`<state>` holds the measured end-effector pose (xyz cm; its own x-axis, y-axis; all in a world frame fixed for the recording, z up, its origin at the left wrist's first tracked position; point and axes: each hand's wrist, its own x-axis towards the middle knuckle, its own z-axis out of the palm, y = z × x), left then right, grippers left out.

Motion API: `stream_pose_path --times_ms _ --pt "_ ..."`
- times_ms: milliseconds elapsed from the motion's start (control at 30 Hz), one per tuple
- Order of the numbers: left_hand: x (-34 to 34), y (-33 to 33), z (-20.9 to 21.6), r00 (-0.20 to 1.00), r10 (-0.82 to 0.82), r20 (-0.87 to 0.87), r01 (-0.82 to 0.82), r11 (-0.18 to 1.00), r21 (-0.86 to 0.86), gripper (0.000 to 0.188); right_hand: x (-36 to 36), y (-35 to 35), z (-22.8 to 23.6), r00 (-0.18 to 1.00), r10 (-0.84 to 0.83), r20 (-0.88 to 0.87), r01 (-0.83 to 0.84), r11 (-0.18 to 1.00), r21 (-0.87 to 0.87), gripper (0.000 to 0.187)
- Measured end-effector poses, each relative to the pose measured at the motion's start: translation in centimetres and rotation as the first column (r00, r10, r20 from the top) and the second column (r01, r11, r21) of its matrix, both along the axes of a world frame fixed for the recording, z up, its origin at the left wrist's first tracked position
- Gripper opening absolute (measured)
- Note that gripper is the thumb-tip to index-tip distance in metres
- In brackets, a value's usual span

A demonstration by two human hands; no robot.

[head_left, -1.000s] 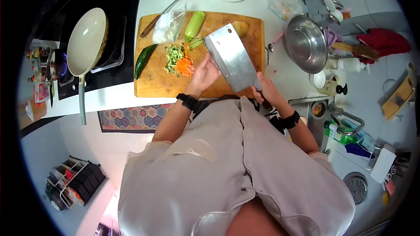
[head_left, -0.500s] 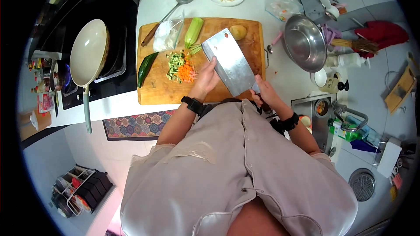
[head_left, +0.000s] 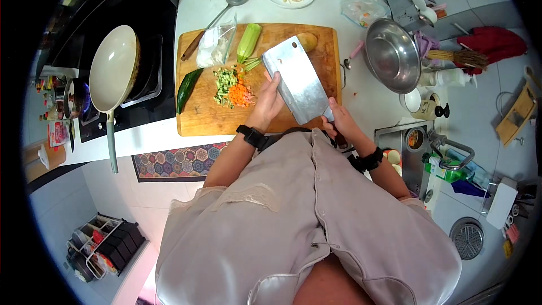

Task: The person dices a sausage and a cucumber on a wooden cutting board using a cleaver. The person peels a sausage, slices it lengthwise, then cross-cuts it into small pieces, and follows by slicing a peeled cucumber into rounds and then dicing those rounds.

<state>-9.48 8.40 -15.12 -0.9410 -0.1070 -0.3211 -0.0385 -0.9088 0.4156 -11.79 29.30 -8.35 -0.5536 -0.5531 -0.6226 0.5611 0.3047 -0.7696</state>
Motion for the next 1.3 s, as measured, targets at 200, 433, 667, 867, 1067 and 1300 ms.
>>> stream_pose_path --times_ms 200,433,667,867,1067,1300 --pt "-0.1 0.2 -1.1 0.998 0.033 0.06 -0.036 0.998 0.046 0.033 0.3 0.0 -0.3 1.0 -0.019 -0.008 0.019 1.0 0.001 0.059" --pt "0.5 -0.8 -5.0 0.99 -0.021 -0.142 0.042 0.988 0.15 0.028 -0.1 -0.3 0.0 0.991 -0.131 0.003 0.131 0.991 0.002 0.057" --pt "0.4 -0.3 -1.5 0.989 -0.064 -0.131 0.093 0.97 0.225 0.043 -0.5 0.6 0.2 0.979 -0.173 0.112 0.177 0.984 -0.033 0.058" --pt "0.3 -0.2 -0.8 0.961 -0.241 -0.134 0.269 0.927 0.263 0.051 0.0 0.4 0.7 0.997 -0.059 0.048 0.061 0.998 -0.033 0.059" --pt "0.5 -0.6 -3.4 0.988 -0.15 -0.042 0.156 0.956 0.249 0.043 -0.3 0.6 1.9 0.99 -0.133 0.056 0.132 0.991 0.018 0.059" --pt "0.4 -2.4 -2.4 0.997 -0.036 0.07 0.059 0.927 -0.37 0.037 -0.7 2.3 3.4 0.97 -0.237 0.061 0.24 0.97 -0.048 0.06"
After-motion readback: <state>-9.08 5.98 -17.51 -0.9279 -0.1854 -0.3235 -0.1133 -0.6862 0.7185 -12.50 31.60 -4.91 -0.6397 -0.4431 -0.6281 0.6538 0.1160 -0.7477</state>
